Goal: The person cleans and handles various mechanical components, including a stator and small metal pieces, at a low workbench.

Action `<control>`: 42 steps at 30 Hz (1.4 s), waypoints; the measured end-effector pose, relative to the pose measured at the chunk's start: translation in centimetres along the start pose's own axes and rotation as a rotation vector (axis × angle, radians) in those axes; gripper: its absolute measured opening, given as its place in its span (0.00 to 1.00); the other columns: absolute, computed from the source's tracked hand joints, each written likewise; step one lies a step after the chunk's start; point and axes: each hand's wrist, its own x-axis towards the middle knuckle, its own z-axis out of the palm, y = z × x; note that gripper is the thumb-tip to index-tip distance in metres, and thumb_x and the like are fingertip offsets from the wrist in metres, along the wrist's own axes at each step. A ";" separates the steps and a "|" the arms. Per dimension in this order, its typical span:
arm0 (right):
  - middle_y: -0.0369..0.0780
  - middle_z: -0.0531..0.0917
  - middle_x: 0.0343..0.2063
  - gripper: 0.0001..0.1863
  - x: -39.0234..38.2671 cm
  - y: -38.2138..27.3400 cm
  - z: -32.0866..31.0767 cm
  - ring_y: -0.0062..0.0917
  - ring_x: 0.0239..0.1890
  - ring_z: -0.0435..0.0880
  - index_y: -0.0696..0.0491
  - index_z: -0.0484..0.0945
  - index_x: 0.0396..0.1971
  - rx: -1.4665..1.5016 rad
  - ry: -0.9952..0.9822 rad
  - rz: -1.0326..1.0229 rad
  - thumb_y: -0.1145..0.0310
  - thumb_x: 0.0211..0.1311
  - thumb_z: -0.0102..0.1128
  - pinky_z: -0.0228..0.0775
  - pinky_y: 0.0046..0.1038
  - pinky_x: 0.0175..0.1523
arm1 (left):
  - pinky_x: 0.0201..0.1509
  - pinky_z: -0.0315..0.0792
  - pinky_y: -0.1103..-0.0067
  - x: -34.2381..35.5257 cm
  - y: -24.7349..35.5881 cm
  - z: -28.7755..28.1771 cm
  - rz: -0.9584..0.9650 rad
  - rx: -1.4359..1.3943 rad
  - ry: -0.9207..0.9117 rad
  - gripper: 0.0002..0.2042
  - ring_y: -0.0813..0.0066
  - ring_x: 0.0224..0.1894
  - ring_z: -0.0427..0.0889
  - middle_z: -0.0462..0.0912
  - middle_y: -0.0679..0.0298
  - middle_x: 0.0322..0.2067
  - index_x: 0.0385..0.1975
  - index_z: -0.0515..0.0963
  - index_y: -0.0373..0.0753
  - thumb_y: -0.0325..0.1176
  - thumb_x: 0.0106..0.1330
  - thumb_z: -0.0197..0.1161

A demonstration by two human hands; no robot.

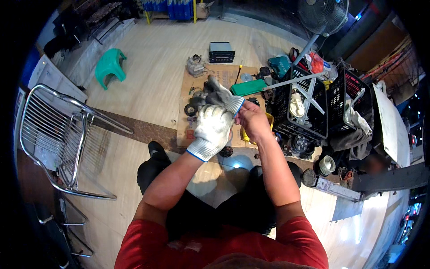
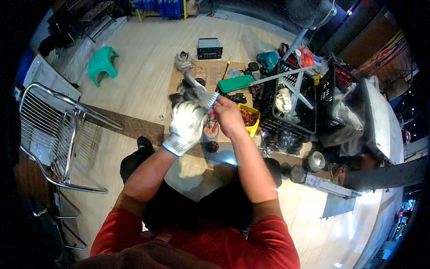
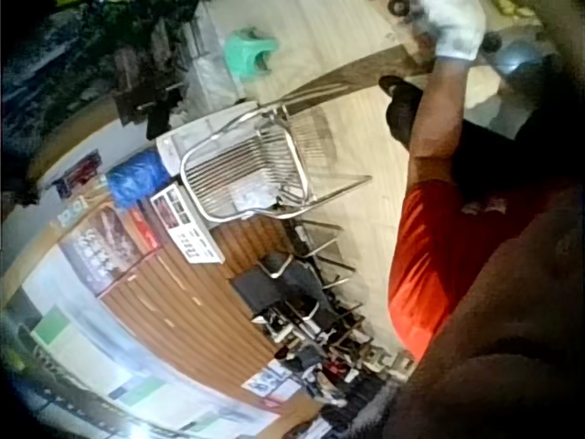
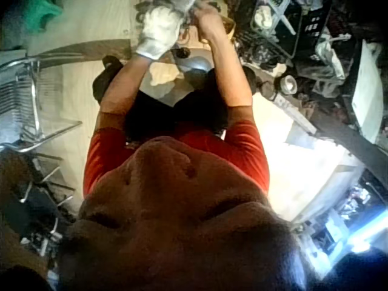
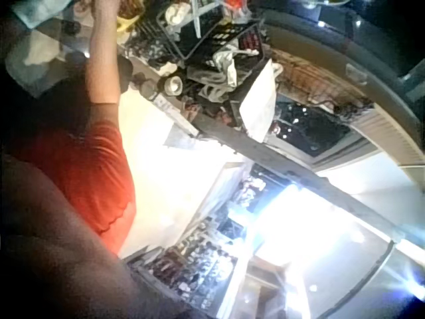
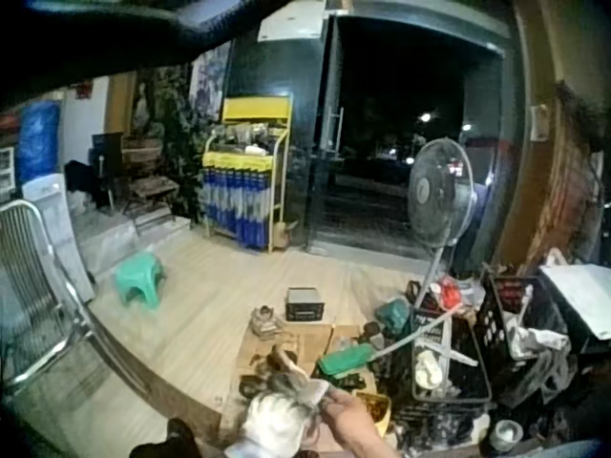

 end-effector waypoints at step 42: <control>0.49 0.77 0.50 0.19 8.3 -0.3 1.2 0.38 0.51 0.77 0.56 0.71 0.51 0.595 -0.314 -0.086 0.57 0.74 0.41 0.71 0.39 0.58 | 0.61 0.64 0.61 0.0 2.1 0.3 0.146 -0.236 -0.056 0.12 0.54 0.52 0.74 0.78 0.54 0.43 0.39 0.79 0.39 0.37 0.58 0.63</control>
